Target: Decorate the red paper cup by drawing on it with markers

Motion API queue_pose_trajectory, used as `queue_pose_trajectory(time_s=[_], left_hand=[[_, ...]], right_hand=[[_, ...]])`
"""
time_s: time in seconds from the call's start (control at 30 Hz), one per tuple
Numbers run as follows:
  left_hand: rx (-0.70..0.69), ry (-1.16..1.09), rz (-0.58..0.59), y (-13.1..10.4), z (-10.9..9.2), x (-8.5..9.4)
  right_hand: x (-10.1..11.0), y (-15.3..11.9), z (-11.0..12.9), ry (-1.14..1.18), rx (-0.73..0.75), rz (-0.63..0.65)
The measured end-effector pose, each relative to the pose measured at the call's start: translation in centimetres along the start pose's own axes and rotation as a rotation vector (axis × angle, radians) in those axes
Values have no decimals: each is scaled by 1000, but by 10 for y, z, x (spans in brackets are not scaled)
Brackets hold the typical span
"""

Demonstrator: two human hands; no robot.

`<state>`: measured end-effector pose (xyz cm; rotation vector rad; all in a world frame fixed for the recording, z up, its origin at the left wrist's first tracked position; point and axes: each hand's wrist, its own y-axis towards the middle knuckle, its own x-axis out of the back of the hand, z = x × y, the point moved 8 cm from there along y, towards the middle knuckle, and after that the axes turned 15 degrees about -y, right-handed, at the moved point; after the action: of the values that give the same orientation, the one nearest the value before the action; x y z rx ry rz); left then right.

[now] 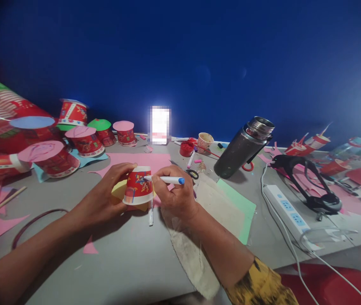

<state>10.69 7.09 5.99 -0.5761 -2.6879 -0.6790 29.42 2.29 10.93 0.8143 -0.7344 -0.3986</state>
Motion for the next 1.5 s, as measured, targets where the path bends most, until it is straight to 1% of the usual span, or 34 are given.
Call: queue_pose_trajectory(time_s=[0.1, 0.27, 0.33, 0.5, 0.77, 0.9, 1.03, 1.17, 1.3, 1.4, 1.5], left_hand=[[-32, 50, 31, -1, 0, -2], [-101, 70, 60, -1, 1, -3], [-119, 70, 70, -1, 1, -4], [-145, 77, 68, -2, 1, -4], [-179, 97, 47, -4, 1, -3], [-174, 101, 58, -4, 2, -3], [-162, 109, 41, -3, 2, -1], [-169, 111, 40, -2, 0, -1], [-166, 99, 32, -2, 0, -1], [-176, 94, 48, -3, -2, -3], [-163, 96, 37, -3, -1, -2]], right_hand=[[1, 1, 5, -10, 43, -21], [-4, 0, 8, -31, 77, 21], [-4, -1, 9, -29, 85, 19], [-2, -1, 13, -14, 136, -17], [-3, 0, 16, -28, 129, 22], [-4, 0, 18, -27, 135, 36], [-6, -1, 19, -36, 134, 60], [-3, -1, 18, -17, 148, 16], [-1, -1, 15, -49, 127, -8], [-2, 0, 16, -43, 134, 7], [-3, 0, 19, -14, 161, 30]])
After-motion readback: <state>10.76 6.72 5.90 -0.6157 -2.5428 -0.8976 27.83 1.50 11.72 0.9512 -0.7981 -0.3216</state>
